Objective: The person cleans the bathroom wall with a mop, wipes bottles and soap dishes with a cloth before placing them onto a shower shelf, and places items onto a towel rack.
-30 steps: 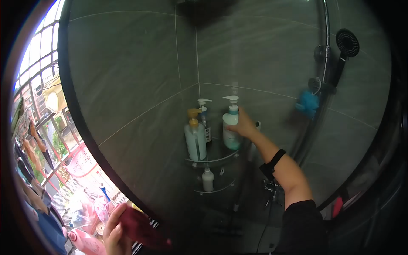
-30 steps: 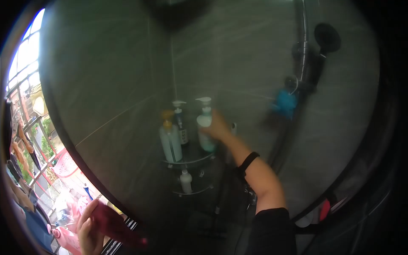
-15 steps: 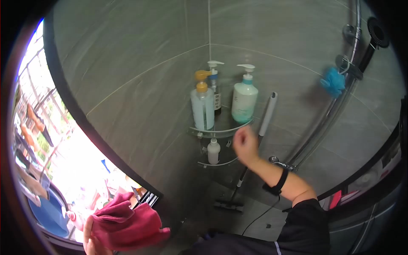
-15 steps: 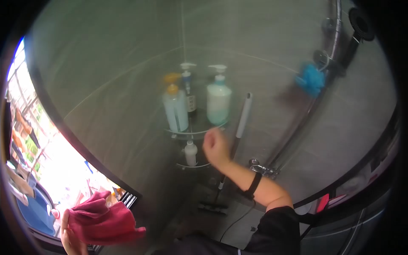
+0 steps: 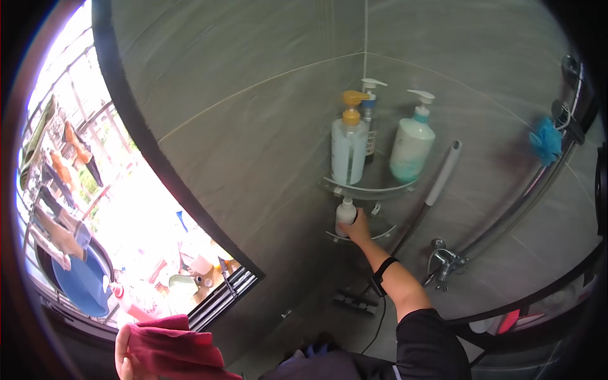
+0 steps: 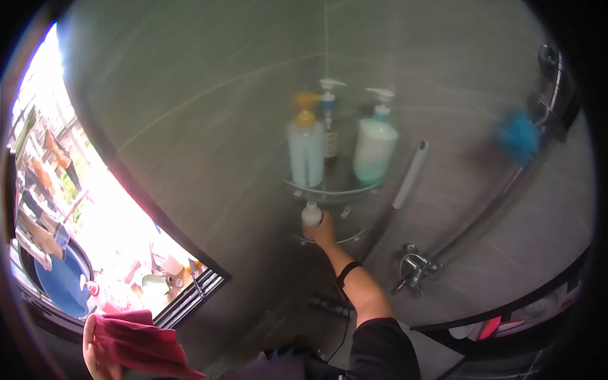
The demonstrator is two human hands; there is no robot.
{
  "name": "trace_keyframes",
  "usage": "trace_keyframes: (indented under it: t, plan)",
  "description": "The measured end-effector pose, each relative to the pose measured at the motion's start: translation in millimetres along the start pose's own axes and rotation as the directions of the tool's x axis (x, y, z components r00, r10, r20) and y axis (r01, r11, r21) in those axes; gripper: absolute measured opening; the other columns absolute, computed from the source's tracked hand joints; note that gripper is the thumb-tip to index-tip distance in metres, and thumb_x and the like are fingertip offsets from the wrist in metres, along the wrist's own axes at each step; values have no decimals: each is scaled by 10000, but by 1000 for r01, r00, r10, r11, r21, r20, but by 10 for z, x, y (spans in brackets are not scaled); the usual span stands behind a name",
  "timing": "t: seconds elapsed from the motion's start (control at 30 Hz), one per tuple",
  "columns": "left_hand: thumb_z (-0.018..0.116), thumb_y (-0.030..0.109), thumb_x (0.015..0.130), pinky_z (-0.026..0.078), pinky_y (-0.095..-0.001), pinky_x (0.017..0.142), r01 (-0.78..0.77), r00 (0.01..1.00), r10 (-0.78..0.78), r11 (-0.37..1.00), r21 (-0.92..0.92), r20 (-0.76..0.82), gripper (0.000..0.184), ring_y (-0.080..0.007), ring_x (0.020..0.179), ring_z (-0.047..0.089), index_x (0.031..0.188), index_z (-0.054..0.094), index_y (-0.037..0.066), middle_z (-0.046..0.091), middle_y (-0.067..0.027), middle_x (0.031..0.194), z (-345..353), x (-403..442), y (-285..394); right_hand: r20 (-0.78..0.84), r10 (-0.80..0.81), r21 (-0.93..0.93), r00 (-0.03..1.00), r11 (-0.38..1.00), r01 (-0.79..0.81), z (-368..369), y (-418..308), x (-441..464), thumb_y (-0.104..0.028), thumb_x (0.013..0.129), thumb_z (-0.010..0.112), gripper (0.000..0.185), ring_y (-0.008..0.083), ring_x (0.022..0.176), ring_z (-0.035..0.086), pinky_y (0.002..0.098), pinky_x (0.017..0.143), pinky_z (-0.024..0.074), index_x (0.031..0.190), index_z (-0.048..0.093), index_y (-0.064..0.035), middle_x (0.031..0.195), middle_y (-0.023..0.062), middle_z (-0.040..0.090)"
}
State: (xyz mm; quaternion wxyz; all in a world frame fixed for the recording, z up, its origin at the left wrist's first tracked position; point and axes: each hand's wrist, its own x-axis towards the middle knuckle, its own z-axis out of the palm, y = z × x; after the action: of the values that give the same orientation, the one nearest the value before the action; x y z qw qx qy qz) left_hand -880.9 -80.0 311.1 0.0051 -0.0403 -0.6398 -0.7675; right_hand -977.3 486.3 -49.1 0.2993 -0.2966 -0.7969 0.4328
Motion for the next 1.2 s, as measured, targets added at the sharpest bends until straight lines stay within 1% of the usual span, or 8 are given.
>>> trace_keyframes:
  t: [0.23,0.37,0.43,0.57,0.73,0.9,1.1,1.2]
  plan:
    - [541,263,926,382,-413,1076,-100,993,104,992,-72,50,636,-300,1264,489,1418,338,-85,470,-212,1386,-524,-47,-111,381,-147,441,913,896,-39,82,81,197,-69,729,726,682,231,1165,524,383,1031,400,1345,434,-35,1225,80,561]
    - [540,50,724,356,-379,1097,-175,972,173,985,-1,-162,655,-288,1210,528,1346,420,-116,544,-216,1284,-837,-224,-142,458,-129,-44,880,985,167,165,319,188,-288,950,547,274,232,932,635,381,826,516,1037,626,-40,1023,120,657]
    - [437,-51,649,364,-381,1096,-182,960,162,981,-70,-229,666,-285,1209,530,1311,436,-117,539,-221,1285,-944,-284,-217,149,371,553,917,737,-388,302,223,-466,-172,936,523,194,218,945,630,387,806,523,1085,582,-62,1015,67,630]
    - [314,-192,694,445,-367,1036,-278,882,252,961,-7,-397,644,-252,1178,554,1290,470,-3,559,-151,1249,-1301,-441,-328,775,-15,445,632,722,-529,622,-1341,-1663,25,838,538,207,145,828,625,290,767,536,1026,577,-48,886,40,612]
    - [531,224,978,530,-379,876,-558,654,496,826,78,-572,334,-239,1030,616,1268,483,66,591,-145,1167,-1551,-392,-335,786,-538,575,305,817,-42,1465,-3135,-2117,-35,894,587,140,125,881,644,274,835,509,1025,606,10,906,69,668]
    - [557,260,962,500,-391,912,-602,571,494,795,74,-655,399,-258,1081,587,1288,470,47,568,-160,1209,-1980,-674,-226,530,-762,694,371,642,326,2566,-4085,-2552,-48,848,618,185,199,899,679,318,826,519,1028,636,-9,930,102,691]
    - [589,303,943,465,-404,955,-524,528,442,842,132,-725,482,-281,1143,552,1313,453,25,541,-179,1259,-2503,-1030,-211,483,-739,583,470,672,457,4268,-4568,-2621,-20,851,592,317,250,1059,638,340,910,497,1168,605,-14,1110,153,661]
    - [605,324,934,447,-411,977,-439,513,399,883,168,-760,524,-292,1174,534,1325,445,14,528,-188,1285,-2734,-1206,-131,655,-716,679,241,698,228,4930,-4598,-2552,-60,868,611,372,214,1111,604,333,937,477,1236,567,-28,1185,135,636]
